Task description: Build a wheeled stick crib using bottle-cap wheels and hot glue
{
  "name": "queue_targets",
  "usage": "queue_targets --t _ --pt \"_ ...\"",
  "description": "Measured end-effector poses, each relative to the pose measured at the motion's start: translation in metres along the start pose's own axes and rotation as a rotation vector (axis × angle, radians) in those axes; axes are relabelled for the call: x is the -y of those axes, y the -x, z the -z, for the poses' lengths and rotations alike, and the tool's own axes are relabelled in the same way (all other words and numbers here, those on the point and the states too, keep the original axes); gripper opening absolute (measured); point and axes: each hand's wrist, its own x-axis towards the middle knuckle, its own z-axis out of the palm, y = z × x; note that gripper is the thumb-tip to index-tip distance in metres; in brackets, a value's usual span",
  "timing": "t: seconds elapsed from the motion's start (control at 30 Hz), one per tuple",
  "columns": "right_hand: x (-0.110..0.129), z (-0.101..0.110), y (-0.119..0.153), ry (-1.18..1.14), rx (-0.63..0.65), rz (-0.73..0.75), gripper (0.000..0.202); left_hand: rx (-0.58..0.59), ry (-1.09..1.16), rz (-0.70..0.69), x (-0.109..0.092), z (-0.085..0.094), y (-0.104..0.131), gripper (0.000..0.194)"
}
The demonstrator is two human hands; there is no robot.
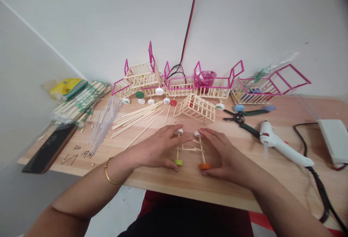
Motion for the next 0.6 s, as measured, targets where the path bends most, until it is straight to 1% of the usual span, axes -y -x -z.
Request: queue_targets --t 0.23,0.4,0.6 --pt "-0.0027 -0.0019 -0.0006 0.012 -0.006 0.008 0.094 0.017 -0.053 0.008 -0.0003 0.0000 -0.0001 0.092" --pt "-0.0034 -0.0024 -0.0006 0.010 -0.011 0.012 0.095 -0.012 -0.040 -0.011 0.0008 -0.0009 0.0002 0.091" --pt "-0.0056 -0.0034 -0.0005 0.013 -0.024 0.018 0.096 -0.021 -0.028 -0.013 0.0031 -0.0016 0.0007 0.089"
